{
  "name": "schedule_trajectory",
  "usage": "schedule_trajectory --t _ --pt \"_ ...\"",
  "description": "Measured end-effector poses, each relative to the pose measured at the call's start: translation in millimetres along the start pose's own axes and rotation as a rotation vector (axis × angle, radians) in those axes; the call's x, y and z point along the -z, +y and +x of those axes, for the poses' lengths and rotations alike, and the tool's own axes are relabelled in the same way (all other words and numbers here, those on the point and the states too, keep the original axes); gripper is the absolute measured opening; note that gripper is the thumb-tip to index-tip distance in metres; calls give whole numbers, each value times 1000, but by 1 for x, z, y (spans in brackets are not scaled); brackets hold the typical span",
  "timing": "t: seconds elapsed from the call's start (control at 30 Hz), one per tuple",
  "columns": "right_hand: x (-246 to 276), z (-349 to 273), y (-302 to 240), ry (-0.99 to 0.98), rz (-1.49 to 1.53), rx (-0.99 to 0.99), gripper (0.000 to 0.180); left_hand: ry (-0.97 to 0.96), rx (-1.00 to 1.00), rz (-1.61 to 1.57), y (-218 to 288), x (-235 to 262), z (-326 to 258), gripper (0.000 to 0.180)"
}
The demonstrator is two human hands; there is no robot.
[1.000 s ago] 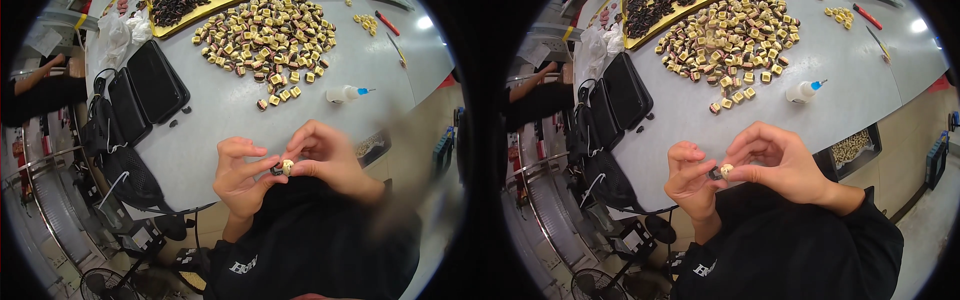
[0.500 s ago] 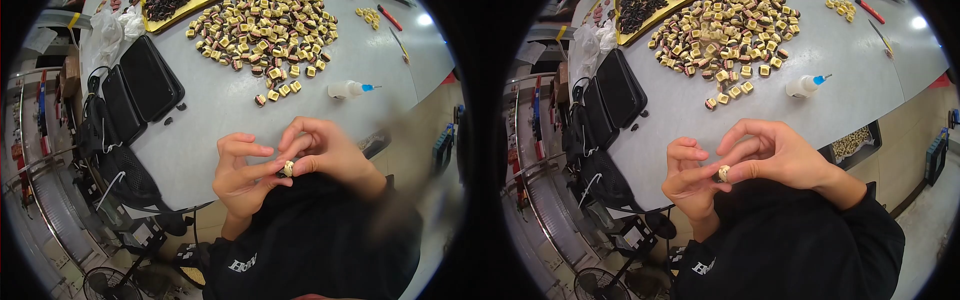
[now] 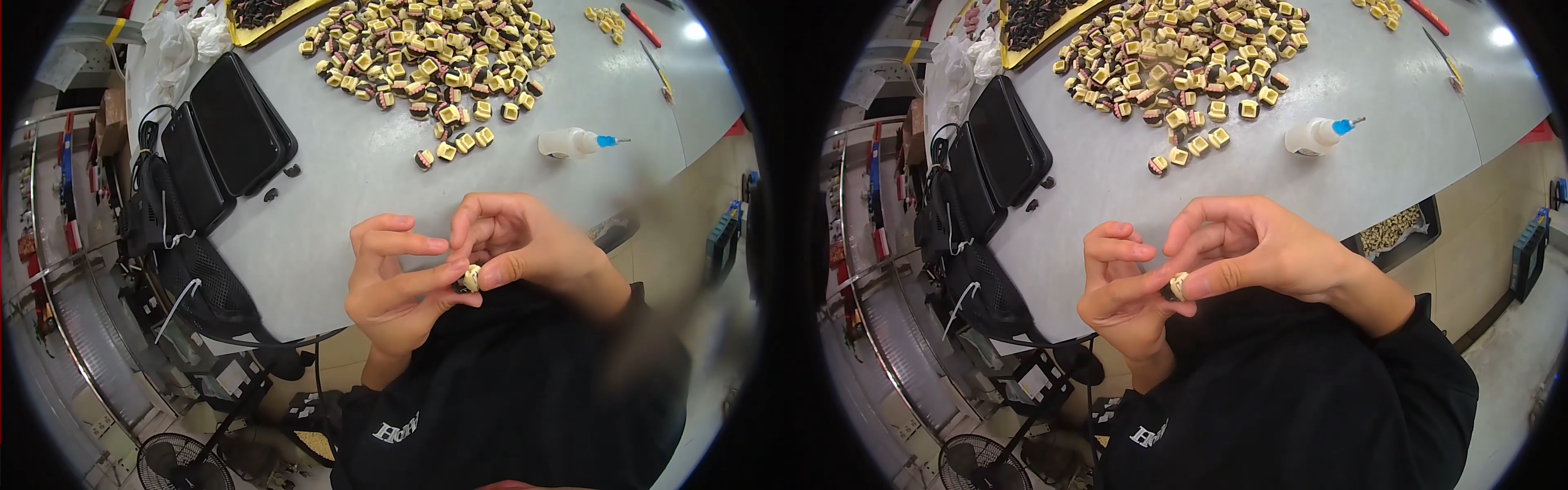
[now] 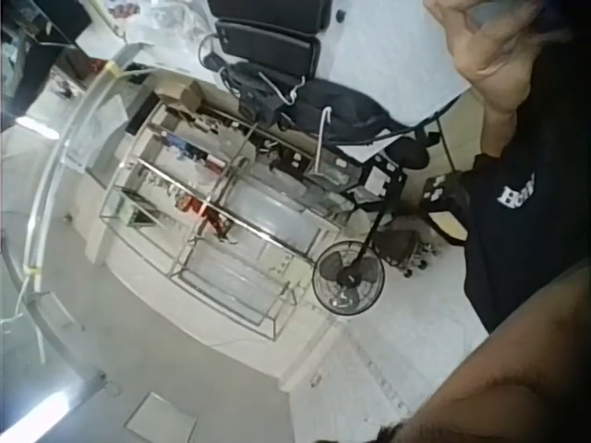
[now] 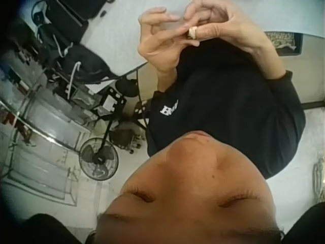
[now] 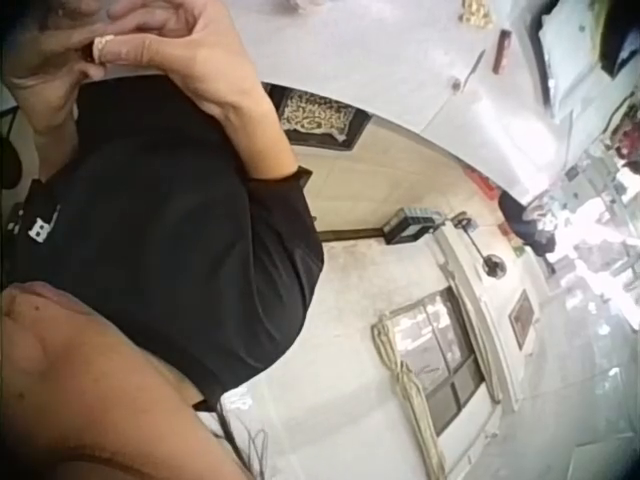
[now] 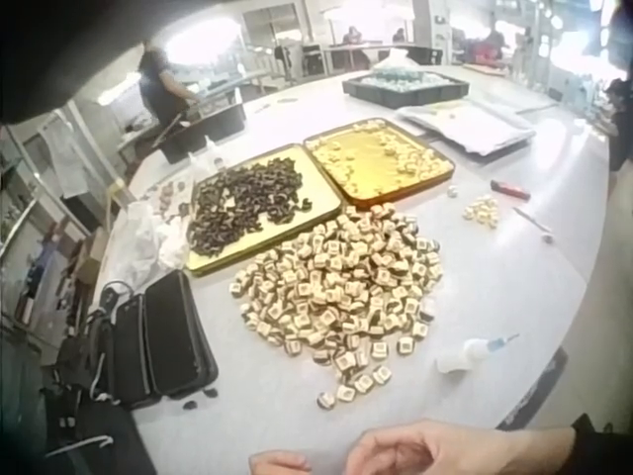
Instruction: Applying adhesive to small gold-colored components and attaching black circular pieces.
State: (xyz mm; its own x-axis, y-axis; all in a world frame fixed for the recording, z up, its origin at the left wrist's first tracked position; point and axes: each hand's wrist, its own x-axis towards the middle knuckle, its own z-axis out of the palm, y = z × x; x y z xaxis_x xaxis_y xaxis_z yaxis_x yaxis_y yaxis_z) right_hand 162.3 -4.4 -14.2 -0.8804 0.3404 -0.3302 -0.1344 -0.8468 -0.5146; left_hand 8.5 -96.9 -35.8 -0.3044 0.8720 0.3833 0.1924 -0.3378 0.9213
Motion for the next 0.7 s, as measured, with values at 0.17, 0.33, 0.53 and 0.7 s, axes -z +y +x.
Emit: schedule_trajectory --t 0.17,0.33,0.53,0.7 --pt "2 2 1 -13 -27 22 28 23 -26 88 -2 1 -2 35" --pt "-4 2 4 45 -93 51 12 76 -28 156 0 3 -6 34" --pt "-12 3 6 103 -137 87 14 92 -35 167 7 3 -5 37" --pt "-13 4 9 70 -80 90 12 122 -56 280 7 2 -10 33"
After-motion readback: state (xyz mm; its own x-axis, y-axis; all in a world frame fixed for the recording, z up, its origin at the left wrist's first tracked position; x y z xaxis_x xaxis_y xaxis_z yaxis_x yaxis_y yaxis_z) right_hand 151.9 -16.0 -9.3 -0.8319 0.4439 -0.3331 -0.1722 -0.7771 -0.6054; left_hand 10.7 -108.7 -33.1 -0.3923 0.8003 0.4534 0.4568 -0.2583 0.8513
